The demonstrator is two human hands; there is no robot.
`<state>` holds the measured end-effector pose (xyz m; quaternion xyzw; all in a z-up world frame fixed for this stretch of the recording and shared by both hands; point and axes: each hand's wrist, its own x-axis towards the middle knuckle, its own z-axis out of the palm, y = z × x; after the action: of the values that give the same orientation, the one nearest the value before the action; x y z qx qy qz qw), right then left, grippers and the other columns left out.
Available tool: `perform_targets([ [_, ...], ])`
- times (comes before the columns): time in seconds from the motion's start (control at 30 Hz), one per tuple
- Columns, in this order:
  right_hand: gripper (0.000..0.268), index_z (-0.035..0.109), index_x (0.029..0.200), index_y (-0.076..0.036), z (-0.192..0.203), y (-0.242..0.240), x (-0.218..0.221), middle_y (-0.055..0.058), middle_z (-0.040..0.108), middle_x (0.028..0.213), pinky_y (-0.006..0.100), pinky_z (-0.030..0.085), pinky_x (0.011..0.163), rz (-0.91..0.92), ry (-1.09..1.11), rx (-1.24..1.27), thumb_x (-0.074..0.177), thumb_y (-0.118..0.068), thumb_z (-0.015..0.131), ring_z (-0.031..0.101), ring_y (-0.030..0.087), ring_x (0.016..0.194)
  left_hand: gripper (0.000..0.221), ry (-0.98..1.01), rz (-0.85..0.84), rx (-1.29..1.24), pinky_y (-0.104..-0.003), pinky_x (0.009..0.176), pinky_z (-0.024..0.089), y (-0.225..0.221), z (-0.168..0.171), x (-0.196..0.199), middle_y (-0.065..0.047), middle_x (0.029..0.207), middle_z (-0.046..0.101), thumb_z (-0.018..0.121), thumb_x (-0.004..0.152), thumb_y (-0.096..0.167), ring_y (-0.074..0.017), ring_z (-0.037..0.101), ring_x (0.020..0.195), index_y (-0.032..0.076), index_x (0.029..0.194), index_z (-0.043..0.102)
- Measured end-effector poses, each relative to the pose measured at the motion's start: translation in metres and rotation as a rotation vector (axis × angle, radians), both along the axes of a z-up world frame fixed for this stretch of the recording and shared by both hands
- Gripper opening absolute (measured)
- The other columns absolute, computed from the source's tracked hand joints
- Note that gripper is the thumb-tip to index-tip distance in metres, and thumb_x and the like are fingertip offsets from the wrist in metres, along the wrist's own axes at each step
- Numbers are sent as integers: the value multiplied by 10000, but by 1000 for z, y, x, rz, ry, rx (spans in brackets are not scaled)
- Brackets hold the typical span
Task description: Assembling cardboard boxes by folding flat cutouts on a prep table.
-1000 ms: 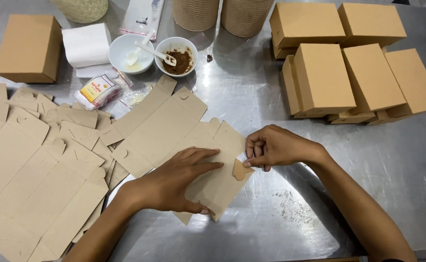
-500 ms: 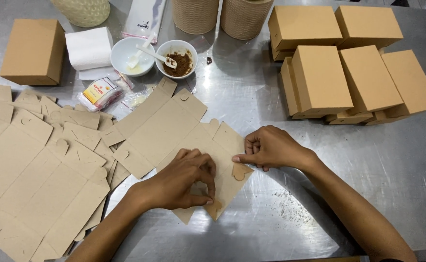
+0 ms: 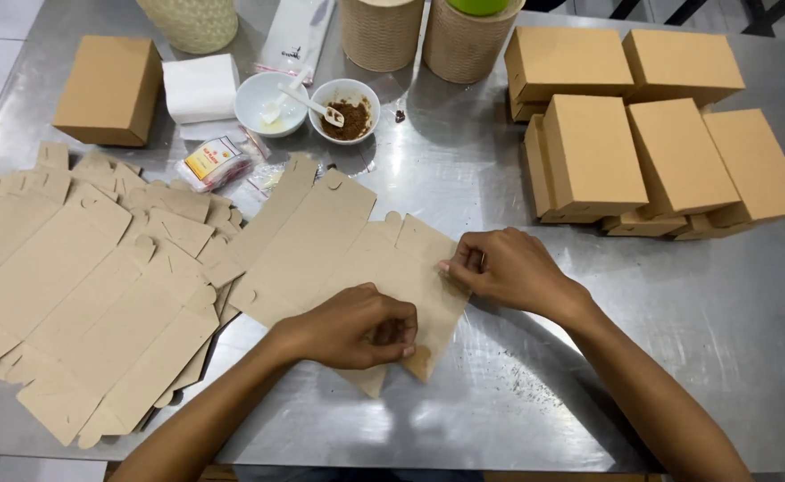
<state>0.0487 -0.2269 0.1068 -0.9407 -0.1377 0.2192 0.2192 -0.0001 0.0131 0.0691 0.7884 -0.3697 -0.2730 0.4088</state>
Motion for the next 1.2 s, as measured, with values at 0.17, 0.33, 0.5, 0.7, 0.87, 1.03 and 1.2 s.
perform_targets([
  [0.17,214,773,877,-116,5,-15,-9,75,809,827,465,591,703,-14,-140,98,935,-308,699,763,346,805,68,63,206,-31,-385,631,561,-25,-16,-10,-103,693,726,703,891,127,-264,726,615,79,885,656],
  [0.33,195,758,889,-69,1,-30,-23,131,798,856,452,617,721,-14,-259,216,940,-251,710,765,366,887,127,250,522,-229,-320,528,557,-47,-53,-11,-84,794,697,747,858,111,-190,700,578,39,939,681],
  [0.5,369,752,1098,-114,15,-34,-45,118,829,786,471,594,693,-187,-43,36,1029,-393,522,794,323,730,124,228,822,-412,-306,520,539,-64,-44,-14,-134,846,682,692,889,118,-200,700,592,28,962,649],
  [0.7,317,722,1245,-79,-25,-30,-36,193,814,910,454,619,706,-107,-43,386,1015,-226,560,785,342,838,141,146,777,-322,-351,587,554,-73,-35,-6,-140,874,711,689,916,141,-210,712,714,22,982,652],
  [0.87,277,742,1211,-81,-51,-23,-4,170,777,1036,485,573,844,54,-273,393,1031,-225,587,721,379,1004,188,-119,704,-161,-437,633,591,-53,-19,23,-199,900,731,708,869,81,-332,756,766,7,1033,653],
  [1.03,311,719,1253,-130,-83,-18,17,118,684,1226,519,460,1001,128,-468,259,966,-224,645,596,376,1230,400,-482,571,-48,-501,796,563,-35,-47,49,-162,1090,680,718,863,73,-384,707,958,69,1248,612],
  [1.2,414,666,1350,-128,-99,-17,20,120,612,1360,530,383,1119,94,-509,378,949,-74,577,497,397,1390,121,-754,474,20,-408,904,458,-32,-67,51,-66,1106,673,749,911,127,-281,632,1082,133,1032,745],
])
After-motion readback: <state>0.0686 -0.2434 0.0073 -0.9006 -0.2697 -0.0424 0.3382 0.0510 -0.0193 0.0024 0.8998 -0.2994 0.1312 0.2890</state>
